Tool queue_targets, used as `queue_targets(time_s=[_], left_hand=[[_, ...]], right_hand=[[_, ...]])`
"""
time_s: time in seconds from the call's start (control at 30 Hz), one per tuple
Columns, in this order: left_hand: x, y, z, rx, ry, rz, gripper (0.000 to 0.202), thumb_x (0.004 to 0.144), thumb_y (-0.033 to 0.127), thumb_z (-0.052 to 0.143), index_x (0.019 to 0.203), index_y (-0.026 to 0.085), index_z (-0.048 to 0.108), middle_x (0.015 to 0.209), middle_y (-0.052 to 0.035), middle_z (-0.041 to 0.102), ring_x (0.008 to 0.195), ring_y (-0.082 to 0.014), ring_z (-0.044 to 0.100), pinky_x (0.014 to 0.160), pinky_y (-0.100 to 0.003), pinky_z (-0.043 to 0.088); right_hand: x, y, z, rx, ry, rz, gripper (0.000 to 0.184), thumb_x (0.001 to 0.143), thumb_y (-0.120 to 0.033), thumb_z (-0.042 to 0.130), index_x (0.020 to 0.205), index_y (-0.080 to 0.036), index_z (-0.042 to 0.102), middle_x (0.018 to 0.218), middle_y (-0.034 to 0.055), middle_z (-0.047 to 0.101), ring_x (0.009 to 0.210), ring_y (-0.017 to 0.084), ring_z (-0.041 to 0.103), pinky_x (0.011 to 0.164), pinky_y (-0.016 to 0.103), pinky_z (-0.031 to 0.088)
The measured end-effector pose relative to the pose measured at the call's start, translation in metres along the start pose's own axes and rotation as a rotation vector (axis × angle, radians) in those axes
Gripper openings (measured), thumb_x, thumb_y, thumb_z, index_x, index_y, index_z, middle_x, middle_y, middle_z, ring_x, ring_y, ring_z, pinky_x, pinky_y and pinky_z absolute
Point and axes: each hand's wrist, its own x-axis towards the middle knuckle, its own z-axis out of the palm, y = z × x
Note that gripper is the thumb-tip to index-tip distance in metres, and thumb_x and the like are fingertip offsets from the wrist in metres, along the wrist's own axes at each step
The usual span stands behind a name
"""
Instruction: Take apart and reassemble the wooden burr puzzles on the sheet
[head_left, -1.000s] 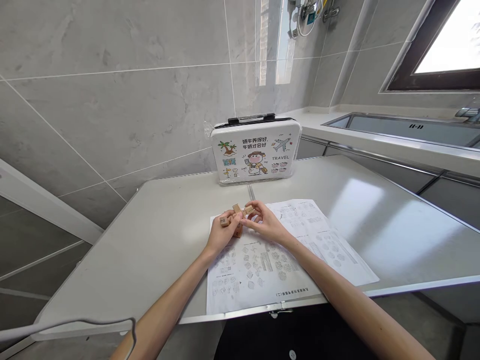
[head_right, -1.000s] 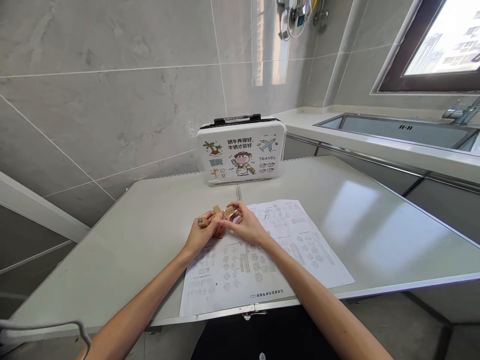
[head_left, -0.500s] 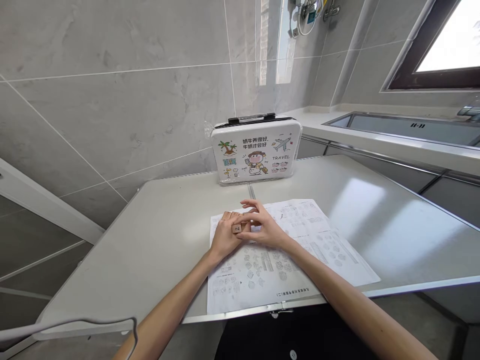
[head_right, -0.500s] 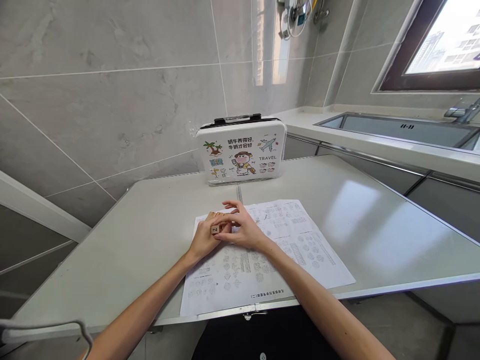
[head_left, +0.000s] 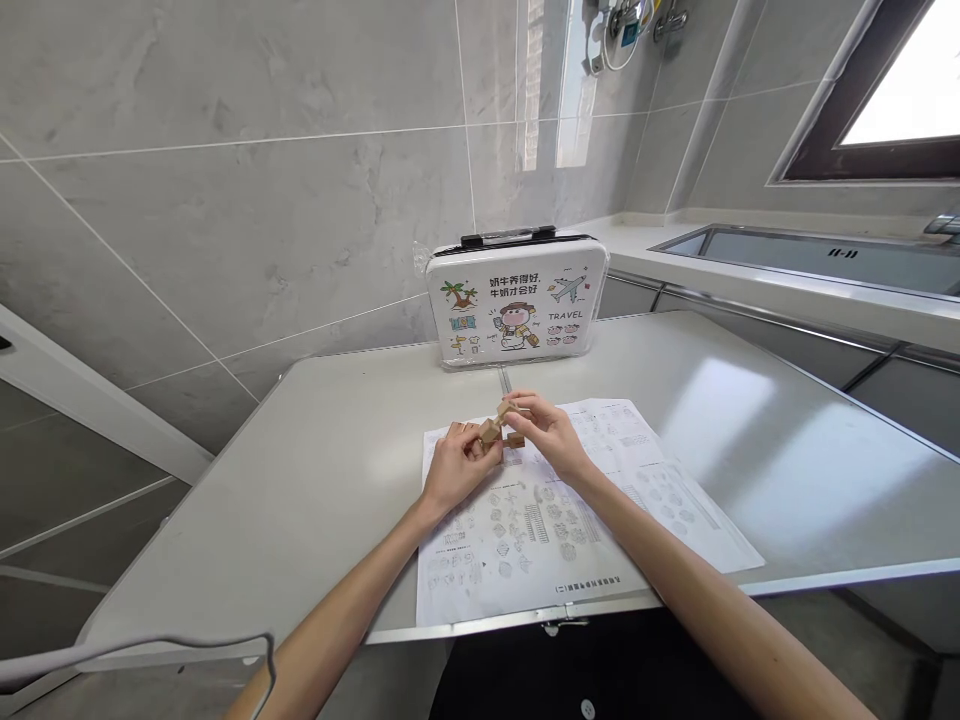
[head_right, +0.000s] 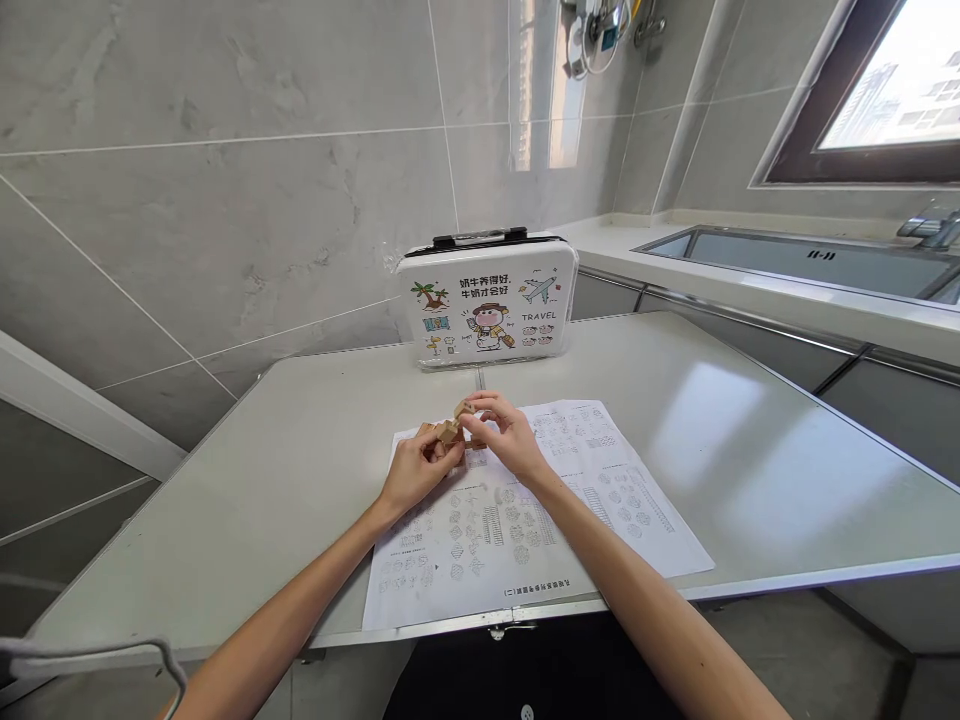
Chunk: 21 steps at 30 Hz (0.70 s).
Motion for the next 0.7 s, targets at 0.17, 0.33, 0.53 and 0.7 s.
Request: queue_targets(time_s=[0.17,0.33,0.53,0.7], left_hand=[[0.0023,-0.001,-0.0036,-0.076,-0.022,-0.085,0.027,0.093,0.046,0.065,0.083,0.021,0.071,0.065,0.0008,0.059,0.069,-0.0172,0.055,0.066,-0.028,0.043],[0.005,-0.0064,-0.0022,-0.173,0.017,-0.151,0.035,0.092,0.053,0.067,0.082,0.02,0.069,0.071,-0.0006,0.064,0.064,-0.0155,0.059,0.063,-0.027,0.047],[0.0043,-0.0074,-0.0002,-0.398,-0.103,-0.283,0.047,0.09,0.063,0.067,0.099,0.017,0.067,0.079,-0.0038,0.069,0.062,-0.0174,0.07,0.058,-0.029,0.054],[0.0032,-0.0089,0.0005,-0.34,-0.114,-0.225,0.044,0.092,0.061,0.066,0.1,0.018,0.068,0.076,-0.002,0.068,0.06,-0.0169,0.071,0.061,-0.029,0.056]], right_hand=[[0.0029,0.0012,-0.0014,0.125,0.095,0.106,0.037,0.087,-0.061,0.073,0.096,-0.025,0.072,0.093,0.0046,0.074,0.093,0.024,0.068,0.088,0.04,0.056],[0.006,0.0023,-0.0037,0.197,0.223,0.181,0.04,0.085,-0.061,0.075,0.096,-0.023,0.072,0.096,0.0068,0.074,0.085,0.022,0.068,0.07,0.034,0.054],[0.0068,0.0063,-0.0043,0.097,0.305,0.224,0.046,0.082,-0.061,0.077,0.103,-0.021,0.069,0.102,0.0096,0.078,0.092,0.025,0.074,0.07,0.033,0.056],[0.0034,0.0087,0.0017,0.036,0.203,0.158,0.046,0.081,-0.06,0.079,0.105,-0.022,0.069,0.102,0.0098,0.079,0.094,0.026,0.076,0.081,0.039,0.061]])
